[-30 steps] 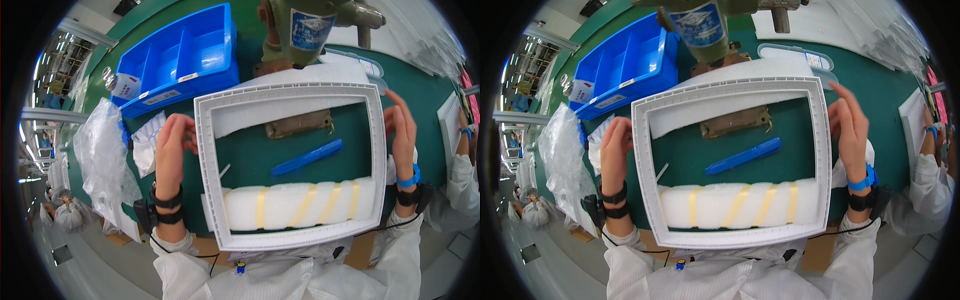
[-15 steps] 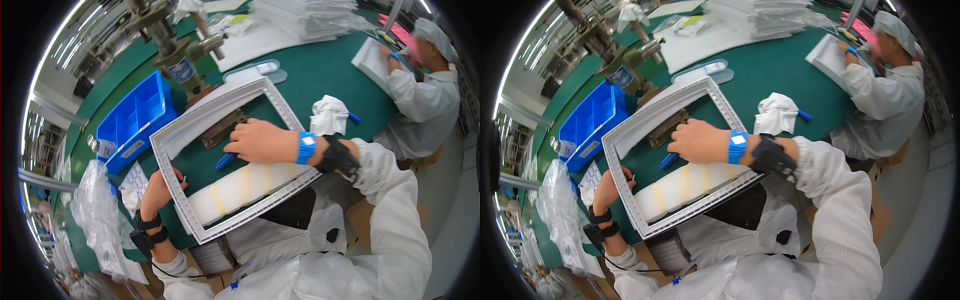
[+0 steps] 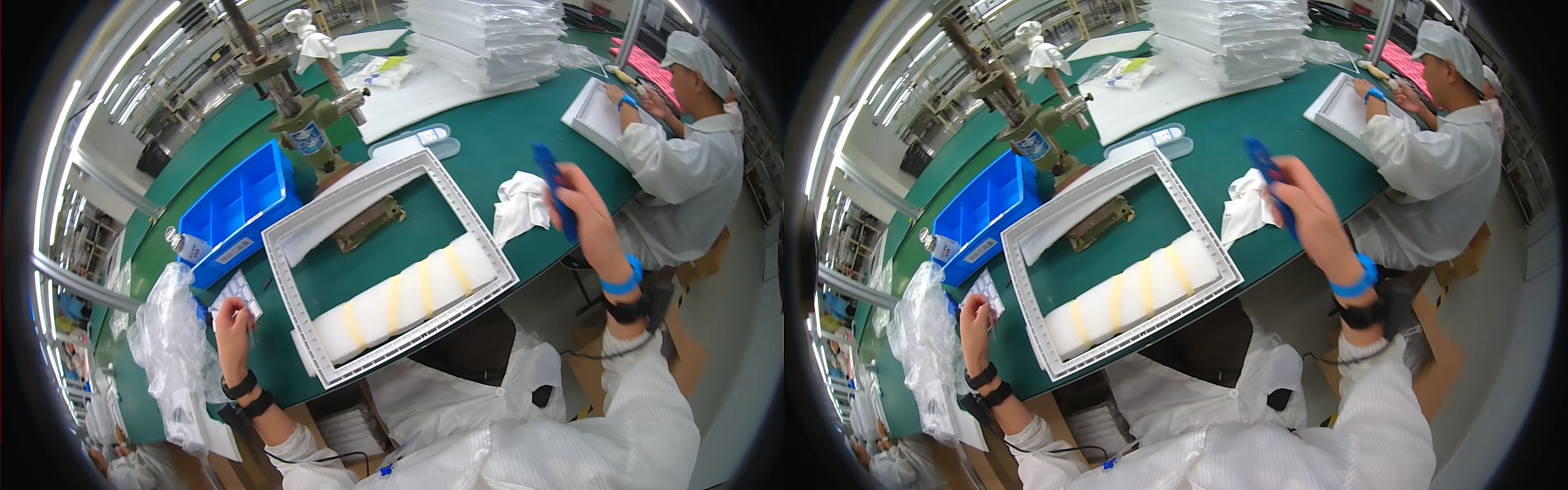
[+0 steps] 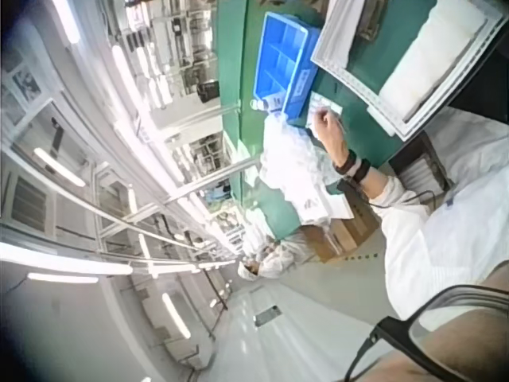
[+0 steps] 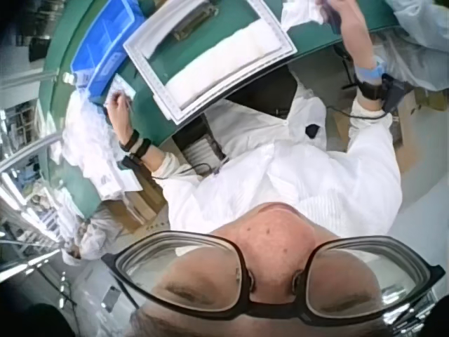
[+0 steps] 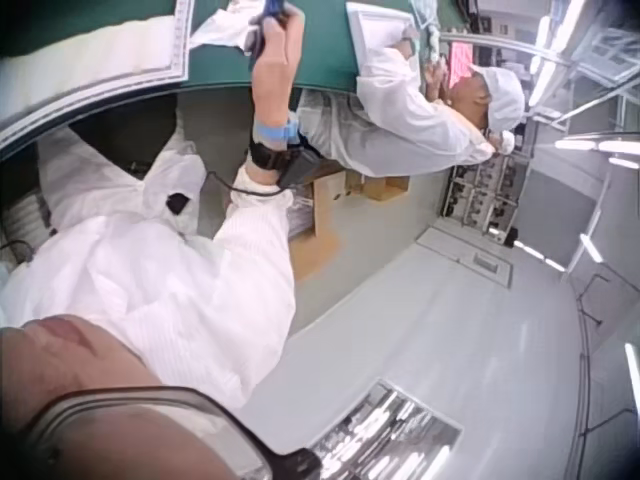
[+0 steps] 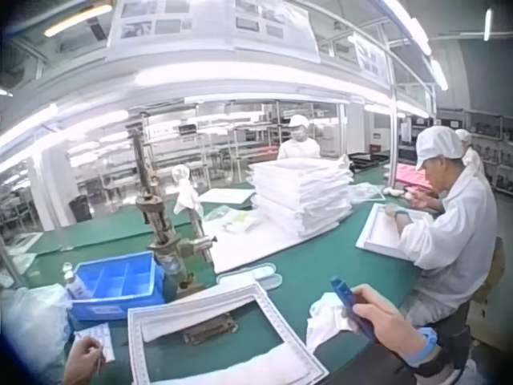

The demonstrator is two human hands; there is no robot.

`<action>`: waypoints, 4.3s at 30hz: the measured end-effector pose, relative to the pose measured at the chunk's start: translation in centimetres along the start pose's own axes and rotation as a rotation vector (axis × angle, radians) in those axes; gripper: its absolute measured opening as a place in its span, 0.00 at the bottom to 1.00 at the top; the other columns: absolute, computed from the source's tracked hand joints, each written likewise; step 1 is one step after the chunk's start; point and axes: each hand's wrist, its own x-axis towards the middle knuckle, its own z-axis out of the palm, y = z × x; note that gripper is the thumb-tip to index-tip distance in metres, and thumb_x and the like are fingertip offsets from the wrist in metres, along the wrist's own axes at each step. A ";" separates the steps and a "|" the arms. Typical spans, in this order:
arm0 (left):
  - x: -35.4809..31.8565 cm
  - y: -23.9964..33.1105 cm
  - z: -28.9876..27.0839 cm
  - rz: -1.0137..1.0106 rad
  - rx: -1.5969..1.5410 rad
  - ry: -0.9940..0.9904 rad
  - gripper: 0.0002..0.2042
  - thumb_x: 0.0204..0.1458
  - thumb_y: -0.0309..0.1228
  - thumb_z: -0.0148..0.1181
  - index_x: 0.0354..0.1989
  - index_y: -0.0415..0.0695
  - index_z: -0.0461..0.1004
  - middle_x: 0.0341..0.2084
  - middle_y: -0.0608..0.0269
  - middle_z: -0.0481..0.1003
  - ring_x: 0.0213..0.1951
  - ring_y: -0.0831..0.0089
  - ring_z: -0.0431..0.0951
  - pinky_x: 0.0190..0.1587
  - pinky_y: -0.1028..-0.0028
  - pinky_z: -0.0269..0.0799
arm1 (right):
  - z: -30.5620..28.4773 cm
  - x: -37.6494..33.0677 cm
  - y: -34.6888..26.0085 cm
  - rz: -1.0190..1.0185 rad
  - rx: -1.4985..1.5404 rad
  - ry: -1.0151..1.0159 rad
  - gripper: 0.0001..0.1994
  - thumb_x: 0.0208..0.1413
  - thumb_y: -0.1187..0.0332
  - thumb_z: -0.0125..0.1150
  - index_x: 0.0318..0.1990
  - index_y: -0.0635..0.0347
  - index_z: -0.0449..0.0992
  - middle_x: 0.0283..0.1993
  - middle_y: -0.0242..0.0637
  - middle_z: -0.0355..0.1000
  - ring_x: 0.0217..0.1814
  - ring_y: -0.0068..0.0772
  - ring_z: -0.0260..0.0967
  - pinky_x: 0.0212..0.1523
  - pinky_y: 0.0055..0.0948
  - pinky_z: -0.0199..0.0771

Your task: Assembling and inspecting white plastic lighting fixture frames at a factory workbench using a manual press and hand tools.

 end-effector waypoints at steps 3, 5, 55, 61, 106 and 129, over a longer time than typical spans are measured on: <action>-6.8 4.2 0.5 0.017 -0.272 0.126 0.04 0.57 0.23 0.50 0.39 0.40 0.70 0.25 0.69 0.67 0.22 0.82 0.64 0.24 0.82 0.59 | -3.4 -4.8 0.8 0.213 0.131 -0.103 0.17 0.67 0.59 0.46 0.51 0.64 0.70 0.29 0.30 0.67 0.26 0.16 0.59 0.28 0.17 0.59; -11.7 7.2 2.6 0.085 -0.473 0.059 0.05 0.57 0.25 0.52 0.39 0.40 0.70 0.28 0.67 0.67 0.22 0.82 0.63 0.24 0.82 0.58 | -3.1 -7.9 1.7 0.342 0.153 -0.223 0.18 0.67 0.58 0.45 0.51 0.65 0.71 0.29 0.30 0.68 0.26 0.16 0.60 0.29 0.18 0.60; -17.0 4.7 28.6 0.988 0.935 -0.772 0.05 0.41 0.33 0.62 0.21 0.46 0.76 0.30 0.57 0.74 0.34 0.63 0.75 0.33 0.68 0.68 | 10.8 -16.7 7.0 0.181 -0.192 -0.914 0.29 0.48 0.76 0.70 0.61 0.56 0.73 0.17 0.27 0.54 0.20 0.18 0.49 0.25 0.19 0.52; -16.7 4.3 25.9 0.698 0.436 -0.706 0.05 0.50 0.32 0.61 0.32 0.46 0.79 0.32 0.58 0.75 0.34 0.62 0.77 0.36 0.65 0.71 | 8.1 -15.5 7.4 0.266 -0.101 -0.800 0.21 0.55 0.72 0.60 0.59 0.59 0.73 0.24 0.32 0.61 0.24 0.21 0.54 0.27 0.21 0.58; -20.4 0.8 25.0 -0.115 -0.238 -0.466 0.08 0.51 0.23 0.63 0.39 0.39 0.82 0.31 0.57 0.81 0.31 0.72 0.83 0.36 0.75 0.78 | 7.2 -14.7 14.3 0.569 -0.326 -0.714 0.10 0.55 0.66 0.67 0.38 0.63 0.77 0.24 0.40 0.74 0.22 0.29 0.77 0.26 0.28 0.75; -22.2 -0.2 26.0 -0.069 -0.001 -0.575 0.07 0.45 0.27 0.67 0.32 0.40 0.79 0.22 0.60 0.80 0.25 0.78 0.81 0.31 0.76 0.75 | 5.6 -16.8 17.0 0.189 -0.391 -0.871 0.12 0.53 0.59 0.66 0.36 0.57 0.77 0.26 0.46 0.74 0.30 0.53 0.74 0.29 0.43 0.71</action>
